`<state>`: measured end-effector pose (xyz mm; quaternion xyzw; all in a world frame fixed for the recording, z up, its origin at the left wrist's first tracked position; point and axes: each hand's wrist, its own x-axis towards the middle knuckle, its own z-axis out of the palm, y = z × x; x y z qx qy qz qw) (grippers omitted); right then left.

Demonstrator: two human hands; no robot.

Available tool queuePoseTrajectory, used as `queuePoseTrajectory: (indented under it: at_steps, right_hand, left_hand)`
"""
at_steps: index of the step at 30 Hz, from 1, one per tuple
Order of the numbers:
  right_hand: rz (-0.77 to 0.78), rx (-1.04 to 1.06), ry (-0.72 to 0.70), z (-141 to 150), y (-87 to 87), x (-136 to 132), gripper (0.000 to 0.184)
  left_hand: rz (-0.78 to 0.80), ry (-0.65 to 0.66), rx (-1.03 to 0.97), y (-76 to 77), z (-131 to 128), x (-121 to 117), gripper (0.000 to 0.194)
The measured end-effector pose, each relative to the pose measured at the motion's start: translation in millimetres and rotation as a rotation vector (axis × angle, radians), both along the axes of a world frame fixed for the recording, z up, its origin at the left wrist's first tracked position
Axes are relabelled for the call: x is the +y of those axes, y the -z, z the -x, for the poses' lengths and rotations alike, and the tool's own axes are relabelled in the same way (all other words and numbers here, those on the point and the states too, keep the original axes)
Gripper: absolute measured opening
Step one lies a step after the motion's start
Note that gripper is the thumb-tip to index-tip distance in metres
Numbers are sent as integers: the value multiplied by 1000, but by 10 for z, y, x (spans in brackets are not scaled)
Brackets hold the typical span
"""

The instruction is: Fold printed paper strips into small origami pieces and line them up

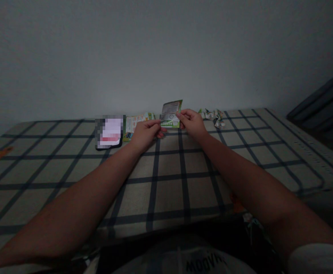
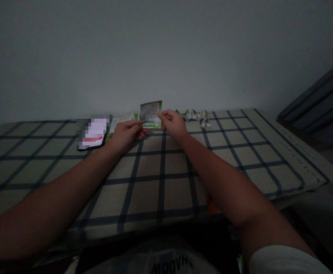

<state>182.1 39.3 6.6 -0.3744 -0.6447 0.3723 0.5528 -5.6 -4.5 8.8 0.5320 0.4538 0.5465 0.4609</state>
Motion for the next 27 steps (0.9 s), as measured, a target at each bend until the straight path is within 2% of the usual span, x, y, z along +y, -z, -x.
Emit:
queuePoseTrajectory:
  at_steps: [4,9,11,15,21,24,27]
  right_hand:
    - [-3,-26,-6,8,-5,-14,49]
    - [23,-28,-25,13,-12,-10,44]
    - [61,-25,-46,15,-18,-12,40]
    - [138,-23,-100,22,-41,-40,33]
    - [181,-47,-151,14,-49,-53,30]
    - [163,0,-142,-10,-42,-35,33]
    - [174,54,-136,-34,-48,-25,38]
  left_hand:
    - [-16,-29,49,-49,-12,-22,14]
    - [22,-29,26,5,1,-5,22]
    - [-22,-56,119,24,27,-6,18]
    - [-196,-149,343,30,74,-14,26]
    - [-214,-69,163,73,76,64,32]
    - [-185,-63,76,114,80,136,31]
    - [-129,-49,-93,147,82,197,32]
